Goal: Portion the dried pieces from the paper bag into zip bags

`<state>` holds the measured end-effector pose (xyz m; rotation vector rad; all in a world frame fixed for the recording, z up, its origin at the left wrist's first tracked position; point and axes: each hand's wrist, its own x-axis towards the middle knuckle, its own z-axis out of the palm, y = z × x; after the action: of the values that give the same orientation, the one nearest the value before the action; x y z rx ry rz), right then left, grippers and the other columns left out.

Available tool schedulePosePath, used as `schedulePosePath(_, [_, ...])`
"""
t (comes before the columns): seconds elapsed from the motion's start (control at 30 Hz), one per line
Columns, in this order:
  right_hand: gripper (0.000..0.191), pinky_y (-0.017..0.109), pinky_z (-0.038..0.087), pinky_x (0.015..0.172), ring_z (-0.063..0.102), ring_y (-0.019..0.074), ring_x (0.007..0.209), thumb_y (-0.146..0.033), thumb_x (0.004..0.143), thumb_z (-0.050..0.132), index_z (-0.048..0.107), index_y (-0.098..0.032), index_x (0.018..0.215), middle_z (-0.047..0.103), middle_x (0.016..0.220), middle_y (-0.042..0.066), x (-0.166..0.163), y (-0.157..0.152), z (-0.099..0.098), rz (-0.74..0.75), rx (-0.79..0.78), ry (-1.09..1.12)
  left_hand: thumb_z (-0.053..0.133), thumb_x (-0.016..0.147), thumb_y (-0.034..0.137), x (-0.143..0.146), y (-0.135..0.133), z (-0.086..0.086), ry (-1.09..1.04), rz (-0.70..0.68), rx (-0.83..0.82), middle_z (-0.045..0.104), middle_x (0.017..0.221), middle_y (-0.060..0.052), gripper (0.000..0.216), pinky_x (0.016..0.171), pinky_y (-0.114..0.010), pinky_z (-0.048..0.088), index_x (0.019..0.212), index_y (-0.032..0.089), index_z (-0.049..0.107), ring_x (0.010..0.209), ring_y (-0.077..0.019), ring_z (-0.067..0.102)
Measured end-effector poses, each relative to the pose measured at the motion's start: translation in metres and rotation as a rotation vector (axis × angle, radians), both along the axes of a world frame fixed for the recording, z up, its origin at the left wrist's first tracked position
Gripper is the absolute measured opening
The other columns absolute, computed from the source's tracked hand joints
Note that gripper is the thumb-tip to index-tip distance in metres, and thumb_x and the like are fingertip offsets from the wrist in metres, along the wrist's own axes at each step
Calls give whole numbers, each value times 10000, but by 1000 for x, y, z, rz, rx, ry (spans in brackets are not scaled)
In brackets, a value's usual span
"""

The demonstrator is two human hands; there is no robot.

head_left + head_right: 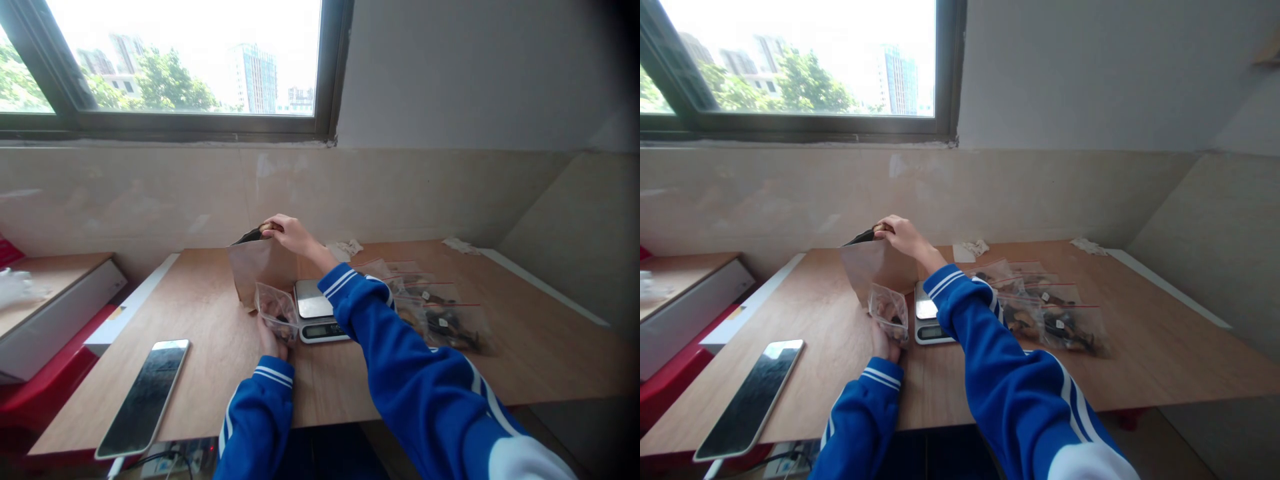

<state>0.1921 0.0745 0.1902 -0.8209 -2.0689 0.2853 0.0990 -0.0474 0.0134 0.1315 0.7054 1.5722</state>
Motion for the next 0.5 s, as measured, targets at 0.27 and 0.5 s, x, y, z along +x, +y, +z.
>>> schedulePosePath(0.27, [271, 203, 393, 689, 613, 126, 820, -337, 936, 507, 686, -139, 981, 707, 960, 66, 7, -25, 26, 1, -101, -407, 391, 906, 463, -2, 0, -2, 8, -67, 18, 704, 931, -103, 458, 533, -254, 515, 1149, 154, 626, 578, -138, 626])
schedulePosePath(0.5, [429, 224, 404, 737, 638, 173, 932, -470, 970, 365, 678, -198, 1082, 701, 1075, 85, -1, -37, 32, -111, -107, -619, 394, 923, 381, 1, -1, 4, 24, 11, 42, 710, 871, -52, 375, 614, -255, 538, 1178, 210, 610, 650, -145, 652])
